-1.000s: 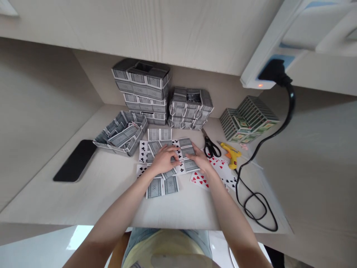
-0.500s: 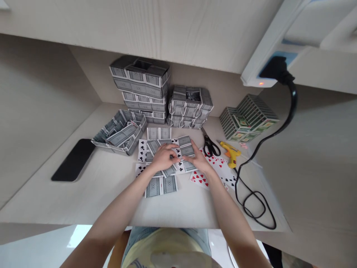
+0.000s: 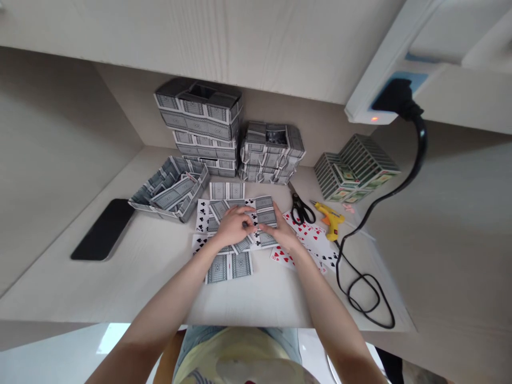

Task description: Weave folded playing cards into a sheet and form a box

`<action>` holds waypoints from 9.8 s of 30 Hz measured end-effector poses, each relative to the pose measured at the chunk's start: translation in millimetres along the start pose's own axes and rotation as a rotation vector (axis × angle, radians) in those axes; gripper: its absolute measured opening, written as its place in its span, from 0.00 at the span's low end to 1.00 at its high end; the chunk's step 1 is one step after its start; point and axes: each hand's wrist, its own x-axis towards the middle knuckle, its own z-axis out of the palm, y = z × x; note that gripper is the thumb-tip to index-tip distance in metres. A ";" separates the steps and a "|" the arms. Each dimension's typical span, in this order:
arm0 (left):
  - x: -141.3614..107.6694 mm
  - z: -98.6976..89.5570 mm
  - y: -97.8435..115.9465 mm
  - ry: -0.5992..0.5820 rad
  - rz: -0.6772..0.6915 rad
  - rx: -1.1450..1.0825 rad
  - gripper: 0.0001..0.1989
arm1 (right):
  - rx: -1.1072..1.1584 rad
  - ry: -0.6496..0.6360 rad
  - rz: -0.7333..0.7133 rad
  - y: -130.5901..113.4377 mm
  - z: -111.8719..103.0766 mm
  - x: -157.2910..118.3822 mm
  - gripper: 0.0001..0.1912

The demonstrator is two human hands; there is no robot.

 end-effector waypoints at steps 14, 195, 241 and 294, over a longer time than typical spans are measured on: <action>-3.6 11.6 -7.1 0.269 -0.196 0.419 0.23 | 0.058 0.083 0.036 7.2 4.1 11.6 0.34; -39.5 -62.3 -14.6 0.237 -0.656 0.407 0.18 | -0.637 0.063 -0.469 11.9 71.7 16.8 0.17; 19.4 -37.0 -56.9 0.059 -0.541 -0.331 0.23 | -1.091 -0.001 -0.430 0.3 55.4 11.5 0.23; -7.4 -25.6 4.0 0.077 -0.581 0.099 0.14 | -1.095 0.004 -0.422 5.8 58.9 13.9 0.25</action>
